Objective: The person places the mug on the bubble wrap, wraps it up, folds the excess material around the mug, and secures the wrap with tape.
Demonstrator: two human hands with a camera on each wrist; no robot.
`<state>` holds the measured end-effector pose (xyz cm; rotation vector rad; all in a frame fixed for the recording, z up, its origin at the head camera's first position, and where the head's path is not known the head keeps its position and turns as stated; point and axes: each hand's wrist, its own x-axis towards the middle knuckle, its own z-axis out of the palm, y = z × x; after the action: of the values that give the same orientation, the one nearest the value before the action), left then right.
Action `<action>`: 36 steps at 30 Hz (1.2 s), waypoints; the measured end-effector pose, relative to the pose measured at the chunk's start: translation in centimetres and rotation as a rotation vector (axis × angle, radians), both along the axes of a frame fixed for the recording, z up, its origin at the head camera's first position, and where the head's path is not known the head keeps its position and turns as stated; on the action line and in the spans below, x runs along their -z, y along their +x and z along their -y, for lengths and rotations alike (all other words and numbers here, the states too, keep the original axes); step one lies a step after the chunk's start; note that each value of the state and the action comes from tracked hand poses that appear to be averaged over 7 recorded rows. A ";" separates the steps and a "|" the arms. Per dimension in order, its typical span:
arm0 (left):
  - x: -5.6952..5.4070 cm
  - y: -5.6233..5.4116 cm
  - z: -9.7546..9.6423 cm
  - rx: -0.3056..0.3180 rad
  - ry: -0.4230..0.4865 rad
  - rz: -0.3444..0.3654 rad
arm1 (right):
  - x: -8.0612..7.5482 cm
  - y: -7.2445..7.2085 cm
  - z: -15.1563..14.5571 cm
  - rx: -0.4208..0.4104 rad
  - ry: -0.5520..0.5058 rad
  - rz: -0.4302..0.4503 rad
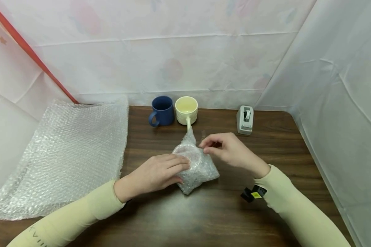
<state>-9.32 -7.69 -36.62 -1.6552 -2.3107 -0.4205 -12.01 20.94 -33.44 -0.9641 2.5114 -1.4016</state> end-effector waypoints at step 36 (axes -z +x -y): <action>0.2 0.1 0.1 -0.004 -0.001 -0.017 | -2.4 -5.8 6.0 -0.367 0.369 0.311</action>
<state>-9.24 -7.74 -36.79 -1.6476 -2.3025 -0.4028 -17.79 14.98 -31.03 -0.9773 2.1220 -0.8651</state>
